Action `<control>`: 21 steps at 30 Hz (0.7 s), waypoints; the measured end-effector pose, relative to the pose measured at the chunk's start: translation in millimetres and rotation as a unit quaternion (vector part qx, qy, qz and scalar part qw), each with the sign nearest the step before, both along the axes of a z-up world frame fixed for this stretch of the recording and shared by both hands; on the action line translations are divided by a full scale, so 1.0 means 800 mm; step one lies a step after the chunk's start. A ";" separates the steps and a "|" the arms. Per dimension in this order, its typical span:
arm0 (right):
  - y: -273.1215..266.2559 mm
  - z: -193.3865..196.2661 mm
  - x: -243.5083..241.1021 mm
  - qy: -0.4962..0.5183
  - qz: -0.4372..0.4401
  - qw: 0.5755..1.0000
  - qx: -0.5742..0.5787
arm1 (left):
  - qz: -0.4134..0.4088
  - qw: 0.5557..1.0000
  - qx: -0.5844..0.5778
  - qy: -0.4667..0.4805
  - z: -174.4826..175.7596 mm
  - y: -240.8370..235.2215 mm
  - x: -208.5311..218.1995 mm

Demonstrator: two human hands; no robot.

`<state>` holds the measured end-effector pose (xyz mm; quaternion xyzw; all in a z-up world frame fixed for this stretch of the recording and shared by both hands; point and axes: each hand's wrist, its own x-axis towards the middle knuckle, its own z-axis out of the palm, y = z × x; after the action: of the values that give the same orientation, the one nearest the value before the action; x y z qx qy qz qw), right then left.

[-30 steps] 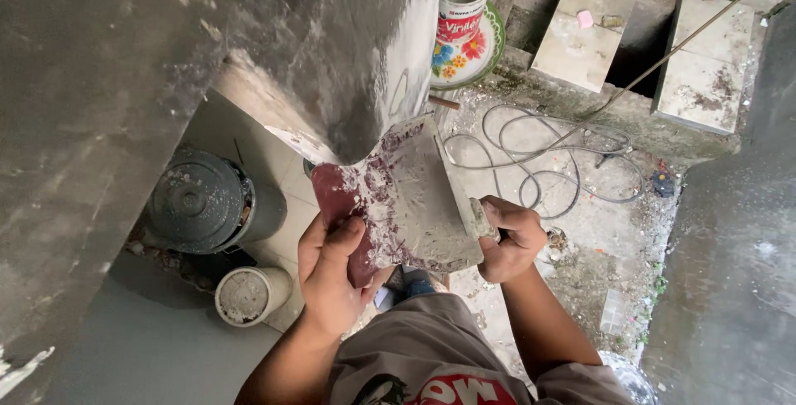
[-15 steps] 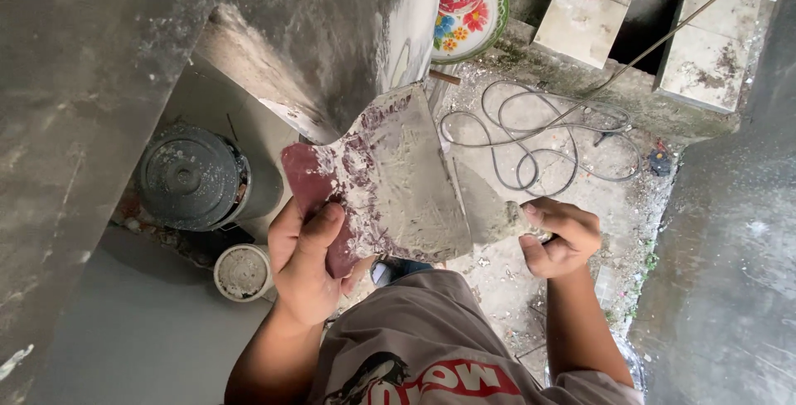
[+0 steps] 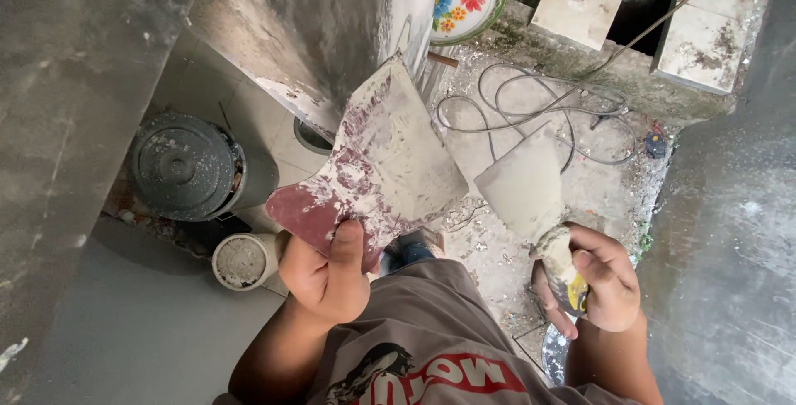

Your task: The person scrapes and mixes putty between two putty knives and applies the putty onto the concrete wall surface using a putty knife.

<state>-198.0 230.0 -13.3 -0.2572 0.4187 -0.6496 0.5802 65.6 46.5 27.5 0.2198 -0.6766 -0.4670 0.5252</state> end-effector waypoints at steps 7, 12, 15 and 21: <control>0.004 -0.011 0.010 -0.039 0.005 0.997 0.064 | 0.015 0.990 -0.121 -0.074 0.003 -0.006 0.009; 0.002 -0.019 0.007 -0.050 0.029 0.997 0.047 | -0.015 0.985 -0.153 -0.079 -0.007 -0.008 0.014; 0.001 -0.022 0.007 -0.080 0.032 0.995 0.040 | -0.033 0.982 -0.146 -0.112 -0.009 -0.005 0.018; -0.010 -0.027 0.002 -0.101 0.039 0.994 0.019 | -0.097 0.975 -0.158 -0.122 -0.003 -0.012 0.017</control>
<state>-196.4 222.2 -34.9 -0.1951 0.3597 -0.6412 0.6491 78.9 37.1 24.9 0.1230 -0.8187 -0.3724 0.4193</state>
